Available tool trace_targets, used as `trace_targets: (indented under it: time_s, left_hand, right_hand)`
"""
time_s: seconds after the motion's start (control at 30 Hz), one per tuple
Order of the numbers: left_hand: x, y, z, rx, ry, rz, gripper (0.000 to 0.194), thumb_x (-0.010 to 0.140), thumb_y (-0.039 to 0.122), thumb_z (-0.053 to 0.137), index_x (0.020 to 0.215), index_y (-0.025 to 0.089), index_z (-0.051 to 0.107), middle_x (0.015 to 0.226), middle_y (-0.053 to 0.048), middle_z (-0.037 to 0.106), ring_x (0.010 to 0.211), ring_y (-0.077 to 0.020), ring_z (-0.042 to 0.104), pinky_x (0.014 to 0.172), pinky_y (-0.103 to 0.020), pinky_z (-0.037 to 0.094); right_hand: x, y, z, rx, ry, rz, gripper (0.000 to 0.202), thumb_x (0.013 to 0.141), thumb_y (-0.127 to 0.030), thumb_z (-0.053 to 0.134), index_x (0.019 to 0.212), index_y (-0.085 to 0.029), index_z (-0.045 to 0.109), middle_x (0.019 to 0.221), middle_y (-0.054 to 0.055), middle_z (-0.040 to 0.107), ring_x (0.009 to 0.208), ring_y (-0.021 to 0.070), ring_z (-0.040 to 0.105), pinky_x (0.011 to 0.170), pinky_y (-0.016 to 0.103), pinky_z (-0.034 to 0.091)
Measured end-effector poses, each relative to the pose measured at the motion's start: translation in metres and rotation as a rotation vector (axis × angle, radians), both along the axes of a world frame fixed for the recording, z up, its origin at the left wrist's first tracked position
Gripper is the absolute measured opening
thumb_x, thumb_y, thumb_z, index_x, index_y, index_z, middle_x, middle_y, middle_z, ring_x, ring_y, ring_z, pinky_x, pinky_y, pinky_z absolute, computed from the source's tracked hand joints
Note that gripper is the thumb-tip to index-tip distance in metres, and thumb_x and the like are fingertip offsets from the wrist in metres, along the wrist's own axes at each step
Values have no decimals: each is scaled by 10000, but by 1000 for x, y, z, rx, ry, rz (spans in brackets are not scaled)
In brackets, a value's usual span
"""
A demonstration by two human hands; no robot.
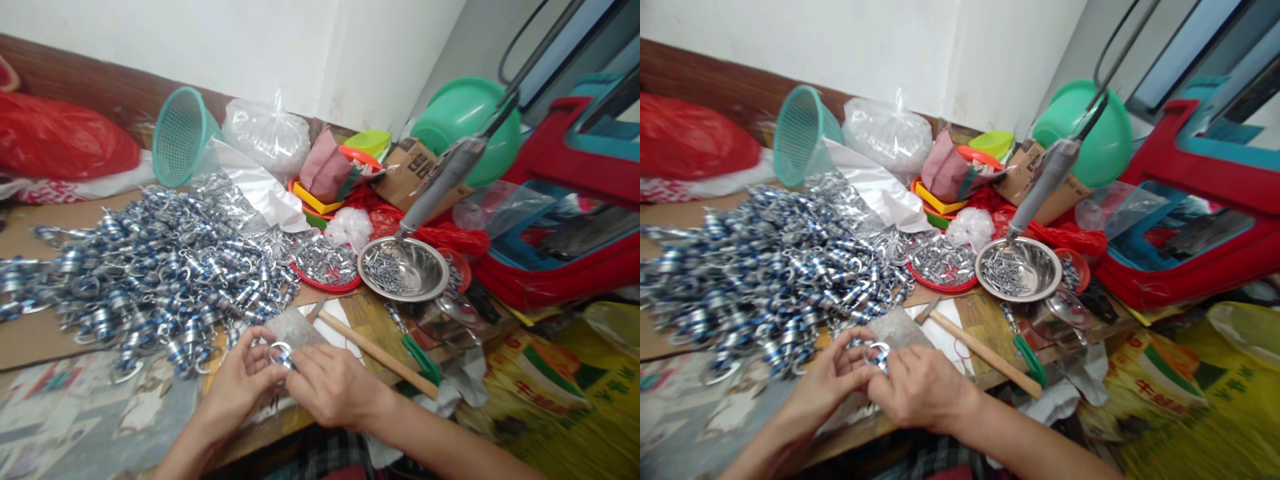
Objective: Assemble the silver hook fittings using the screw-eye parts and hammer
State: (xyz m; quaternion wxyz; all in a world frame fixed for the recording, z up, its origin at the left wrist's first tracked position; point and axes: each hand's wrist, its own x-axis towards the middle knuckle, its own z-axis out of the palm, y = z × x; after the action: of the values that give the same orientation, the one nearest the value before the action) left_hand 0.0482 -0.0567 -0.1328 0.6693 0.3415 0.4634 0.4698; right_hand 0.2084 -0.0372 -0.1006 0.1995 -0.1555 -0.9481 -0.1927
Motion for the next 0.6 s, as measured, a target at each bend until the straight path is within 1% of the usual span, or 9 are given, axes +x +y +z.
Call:
trace_targets:
  time_s: [0.1,0.17,0.2,0.27,0.33,0.4,0.47,0.53,0.6]
  left_hand:
    - [1,0,0,-11,-1,17,402,576,157,716,856,222,435,663,60,620,602,-84,570,547,-181,447]
    - [1,0,-1,-14,-11,19,409,571,149,718,857,223,435,667,59,623,613,-88,578,557,-187,453]
    - [1,0,-1,-14,-14,18,409,573,152,717,860,224,434,668,58,624,613,-91,580,553,-189,454]
    - [1,0,-3,-17,-6,16,411,580,170,717,869,226,430,671,55,624,596,-98,582,524,-193,453]
    - [1,-1,-5,-21,10,13,421,583,188,719,879,231,422,676,56,623,572,-102,580,491,-194,446]
    - [1,-1,-6,-25,26,14,431,580,196,722,882,234,417,684,57,622,563,-103,580,479,-196,444]
    - [1,-2,-5,-24,38,19,425,582,200,720,881,232,420,690,54,626,568,-105,584,483,-197,443]
    - [1,-2,-4,-24,50,19,409,589,203,714,877,229,425,686,51,630,571,-106,587,490,-199,442]
    - [0,-1,-3,-19,56,14,399,593,200,712,873,227,428,677,50,631,574,-108,588,496,-201,438]
  right_hand:
    - [-3,-8,-1,66,-64,-13,166,823,-112,424,673,-158,478,558,21,570,481,142,540,435,239,374]
    - [-3,-14,-2,88,-70,-32,148,822,-104,415,706,-145,497,636,68,616,557,169,583,492,264,420]
    - [-2,-15,-2,57,-69,-41,138,829,-106,407,749,-138,514,692,87,633,611,179,599,531,276,439]
    - [7,-12,-3,-115,-30,-68,164,855,-116,372,873,-137,533,790,91,642,704,170,605,601,269,456]
    - [21,-1,-7,-319,82,-210,223,876,-127,337,1001,-152,520,863,74,631,771,147,592,657,247,454]
    - [40,14,-15,-418,155,-484,233,874,-171,379,1065,-163,512,926,84,612,842,163,576,711,264,445]
    - [59,28,-26,-493,93,-728,222,838,-237,477,1039,-168,542,910,88,600,842,192,573,705,289,442]
    - [72,35,-35,-622,16,-789,197,815,-265,518,982,-175,568,843,61,593,793,187,579,674,281,445]
    - [80,34,-37,-706,83,-759,168,821,-237,500,958,-166,567,828,47,586,772,174,582,668,274,451]
